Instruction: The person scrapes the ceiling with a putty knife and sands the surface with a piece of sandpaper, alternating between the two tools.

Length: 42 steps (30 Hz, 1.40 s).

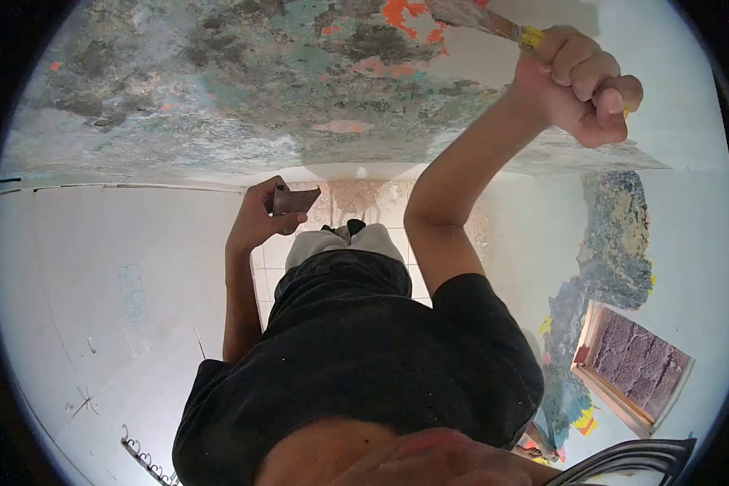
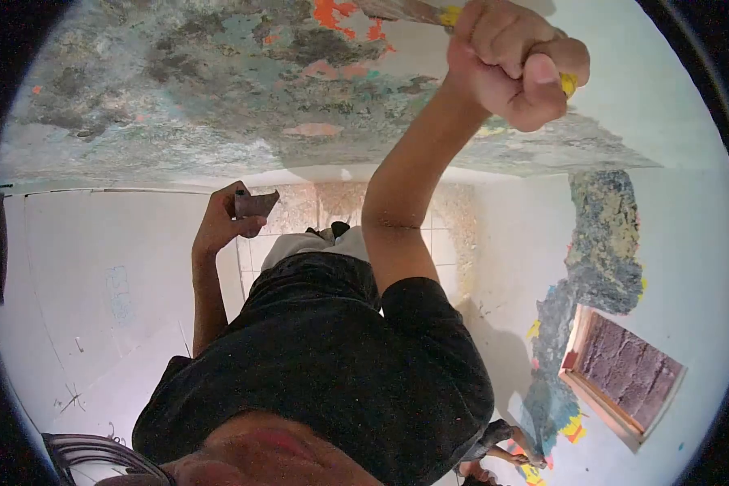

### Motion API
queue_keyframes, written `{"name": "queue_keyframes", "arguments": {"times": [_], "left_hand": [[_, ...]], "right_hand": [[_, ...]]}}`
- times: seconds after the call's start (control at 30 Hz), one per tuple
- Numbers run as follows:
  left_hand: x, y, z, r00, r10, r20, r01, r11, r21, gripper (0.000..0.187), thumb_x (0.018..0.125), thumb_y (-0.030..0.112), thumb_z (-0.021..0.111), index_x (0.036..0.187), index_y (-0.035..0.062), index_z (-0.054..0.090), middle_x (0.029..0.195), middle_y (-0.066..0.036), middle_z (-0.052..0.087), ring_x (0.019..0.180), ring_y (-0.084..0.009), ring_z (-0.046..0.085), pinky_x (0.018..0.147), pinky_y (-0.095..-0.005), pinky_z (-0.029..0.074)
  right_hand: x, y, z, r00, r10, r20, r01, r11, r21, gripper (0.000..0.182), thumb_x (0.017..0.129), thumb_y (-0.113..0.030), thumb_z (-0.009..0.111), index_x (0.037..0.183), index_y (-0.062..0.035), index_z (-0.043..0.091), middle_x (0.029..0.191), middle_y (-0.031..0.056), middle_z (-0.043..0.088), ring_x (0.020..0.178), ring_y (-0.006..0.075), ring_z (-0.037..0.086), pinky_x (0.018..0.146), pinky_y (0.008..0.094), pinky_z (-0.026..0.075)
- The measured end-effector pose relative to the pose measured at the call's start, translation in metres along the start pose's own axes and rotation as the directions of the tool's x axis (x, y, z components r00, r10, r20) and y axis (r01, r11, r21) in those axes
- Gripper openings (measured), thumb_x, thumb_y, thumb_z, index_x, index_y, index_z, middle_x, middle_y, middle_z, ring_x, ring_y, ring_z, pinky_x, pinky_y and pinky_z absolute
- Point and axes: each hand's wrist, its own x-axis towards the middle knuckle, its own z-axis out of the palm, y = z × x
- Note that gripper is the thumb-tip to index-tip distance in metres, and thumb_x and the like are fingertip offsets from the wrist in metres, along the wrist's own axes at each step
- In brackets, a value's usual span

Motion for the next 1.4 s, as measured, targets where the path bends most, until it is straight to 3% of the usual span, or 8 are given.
{"name": "queue_keyframes", "arguments": {"times": [0.03, 0.43, 0.53, 0.57, 0.8, 0.9, 1.23, 1.4], "left_hand": [[-0.001, 0.0, 0.002, 1.0, -0.017, 0.004, 0.017, 1.0, -0.02, 0.033, 0.071, 0.006, 0.083, 0.084, 0.0047, 0.054, 0.073, 0.001, 0.058, 0.068, -0.0061, 0.054, 0.058, -0.0252, 0.045], [-0.006, 0.009, -0.007, 0.997, -0.073, -0.006, 0.073, 0.997, -0.011, 0.032, 0.07, 0.004, 0.083, 0.083, 0.0056, 0.053, 0.073, 0.001, 0.059, 0.068, -0.0069, 0.056, 0.058, -0.0247, 0.046], [-0.009, -0.001, -0.006, 0.998, -0.055, -0.01, 0.055, 0.998, -0.036, 0.033, 0.07, 0.004, 0.083, 0.082, 0.0055, 0.053, 0.073, 0.001, 0.058, 0.068, -0.0066, 0.055, 0.057, -0.0248, 0.046], [-0.009, 0.0, -0.006, 0.999, -0.044, -0.003, 0.044, 0.999, -0.032, 0.033, 0.07, 0.004, 0.083, 0.082, 0.0055, 0.053, 0.073, 0.001, 0.058, 0.068, -0.0065, 0.055, 0.058, -0.0249, 0.046], [-0.018, 0.002, -0.012, 0.997, -0.052, -0.049, 0.051, 0.999, -0.017, 0.033, 0.07, 0.005, 0.083, 0.082, 0.0054, 0.053, 0.073, 0.0, 0.058, 0.069, -0.0068, 0.056, 0.059, -0.0253, 0.046], [-0.019, -0.006, -0.016, 0.999, -0.012, -0.037, 0.012, 1.0, -0.01, 0.034, 0.069, 0.005, 0.084, 0.081, 0.0055, 0.053, 0.073, 0.0, 0.059, 0.069, -0.0067, 0.056, 0.059, -0.0256, 0.046], [-0.021, -0.004, -0.016, 0.995, -0.026, -0.092, 0.027, 1.0, 0.016, 0.034, 0.069, 0.004, 0.083, 0.079, 0.0072, 0.051, 0.07, 0.002, 0.056, 0.067, -0.0052, 0.053, 0.058, -0.025, 0.044], [-0.024, 0.005, -0.007, 0.997, -0.033, -0.07, 0.031, 0.999, -0.029, 0.034, 0.069, 0.003, 0.083, 0.078, 0.007, 0.05, 0.069, 0.002, 0.055, 0.065, -0.0051, 0.052, 0.057, -0.0242, 0.043]], "right_hand": [[0.005, 0.008, -0.004, 0.984, -0.175, 0.04, 0.174, 0.985, 0.013, 0.014, 0.089, -0.008, 0.043, 0.077, -0.0087, 0.036, 0.052, -0.0024, 0.03, 0.045, 0.0117, 0.031, 0.037, 0.027, 0.026], [0.0, -0.018, 0.02, 0.944, -0.314, -0.097, 0.316, 0.949, 0.004, 0.017, 0.086, -0.01, 0.043, 0.073, -0.0113, 0.032, 0.054, 0.0002, 0.031, 0.045, 0.013, 0.026, 0.039, 0.0291, 0.025], [-0.01, 0.029, 0.017, 0.938, -0.223, -0.264, 0.262, 0.958, 0.119, 0.022, 0.084, -0.012, 0.044, 0.069, -0.0131, 0.028, 0.054, 0.0001, 0.032, 0.044, 0.0125, 0.026, 0.039, 0.0287, 0.025], [-0.014, 0.019, 0.007, 0.988, -0.059, -0.141, 0.041, 0.991, -0.127, 0.025, 0.091, -0.036, 0.05, 0.075, -0.0168, 0.052, 0.054, -0.0061, 0.029, 0.046, 0.0096, 0.024, 0.043, 0.0269, 0.022], [-0.011, 0.016, 0.022, 0.927, -0.166, -0.335, 0.063, 0.953, -0.297, 0.025, 0.091, -0.032, 0.047, 0.071, -0.0183, 0.047, 0.051, -0.0059, 0.027, 0.044, 0.0093, 0.02, 0.043, 0.0256, 0.022], [-0.008, -0.008, 0.011, 0.984, -0.165, -0.06, 0.143, 0.95, -0.276, 0.019, 0.092, -0.029, 0.043, 0.085, -0.0166, 0.056, 0.053, -0.0041, 0.029, 0.046, 0.0105, 0.024, 0.043, 0.0279, 0.022], [0.015, -0.008, 0.027, 0.922, -0.388, 0.006, 0.388, 0.922, -0.007, 0.017, 0.086, -0.008, 0.046, 0.071, -0.0064, 0.038, 0.05, 0.0034, 0.035, 0.042, 0.012, 0.031, 0.036, 0.0272, 0.028], [0.007, 0.021, 0.026, 0.972, -0.236, 0.014, 0.237, 0.969, -0.077, 0.025, 0.08, -0.01, 0.047, 0.059, -0.0107, 0.032, 0.045, 0.0009, 0.033, 0.04, 0.0119, 0.035, 0.036, 0.0256, 0.026]]}}
